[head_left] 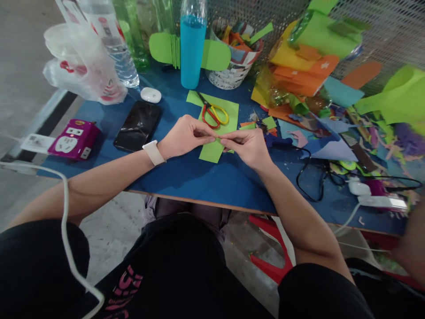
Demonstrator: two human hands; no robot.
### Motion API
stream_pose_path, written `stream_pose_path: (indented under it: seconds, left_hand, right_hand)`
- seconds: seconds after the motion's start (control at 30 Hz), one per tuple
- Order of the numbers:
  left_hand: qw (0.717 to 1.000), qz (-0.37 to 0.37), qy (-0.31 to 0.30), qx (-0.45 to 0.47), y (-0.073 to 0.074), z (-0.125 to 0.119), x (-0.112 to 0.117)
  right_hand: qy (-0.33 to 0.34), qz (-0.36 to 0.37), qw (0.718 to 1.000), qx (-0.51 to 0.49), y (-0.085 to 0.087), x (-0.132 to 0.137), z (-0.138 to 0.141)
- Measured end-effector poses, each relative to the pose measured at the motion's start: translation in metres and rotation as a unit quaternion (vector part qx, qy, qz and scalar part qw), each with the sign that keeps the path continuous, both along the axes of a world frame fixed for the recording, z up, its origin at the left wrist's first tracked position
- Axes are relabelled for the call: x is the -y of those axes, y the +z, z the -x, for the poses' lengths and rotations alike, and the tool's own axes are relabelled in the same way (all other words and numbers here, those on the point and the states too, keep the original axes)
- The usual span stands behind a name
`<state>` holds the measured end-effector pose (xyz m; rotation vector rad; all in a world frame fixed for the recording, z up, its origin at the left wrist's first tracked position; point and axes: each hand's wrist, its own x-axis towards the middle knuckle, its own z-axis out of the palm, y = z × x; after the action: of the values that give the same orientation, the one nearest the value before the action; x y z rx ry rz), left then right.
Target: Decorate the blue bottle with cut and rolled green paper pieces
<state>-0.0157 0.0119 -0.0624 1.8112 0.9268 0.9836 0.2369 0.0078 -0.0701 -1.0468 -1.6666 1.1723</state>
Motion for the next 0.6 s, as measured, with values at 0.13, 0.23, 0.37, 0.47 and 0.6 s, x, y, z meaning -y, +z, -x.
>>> stream_pose_path:
  seconds: [0.13,0.23,0.37,0.47,0.6]
  left_hand:
    - [1.0,0.004,-0.001,-0.003,0.0018,0.0002,0.001]
    - [1.0,0.003,-0.002,-0.005,0.002,0.0003,0.0014]
    - [1.0,0.003,0.004,-0.009,0.0007,0.0002,0.0011]
    - [1.0,0.0,0.003,-0.006,0.0,0.0,0.0005]
    - [1.0,0.001,0.0,-0.002,0.0002,0.0001,-0.0001]
  right_hand:
    - [0.001,-0.003,1.0,0.003,0.0016,0.0002,-0.0004]
    - [0.008,-0.011,1.0,0.011,-0.0007,0.0002,-0.0021]
    - [-0.004,-0.035,0.999,0.036,-0.0052,0.0011,-0.0035]
    - [-0.015,-0.05,0.997,0.051,-0.0044,0.0026,-0.0024]
    - [-0.01,-0.059,0.996,0.06,0.0023,0.0053,0.0003]
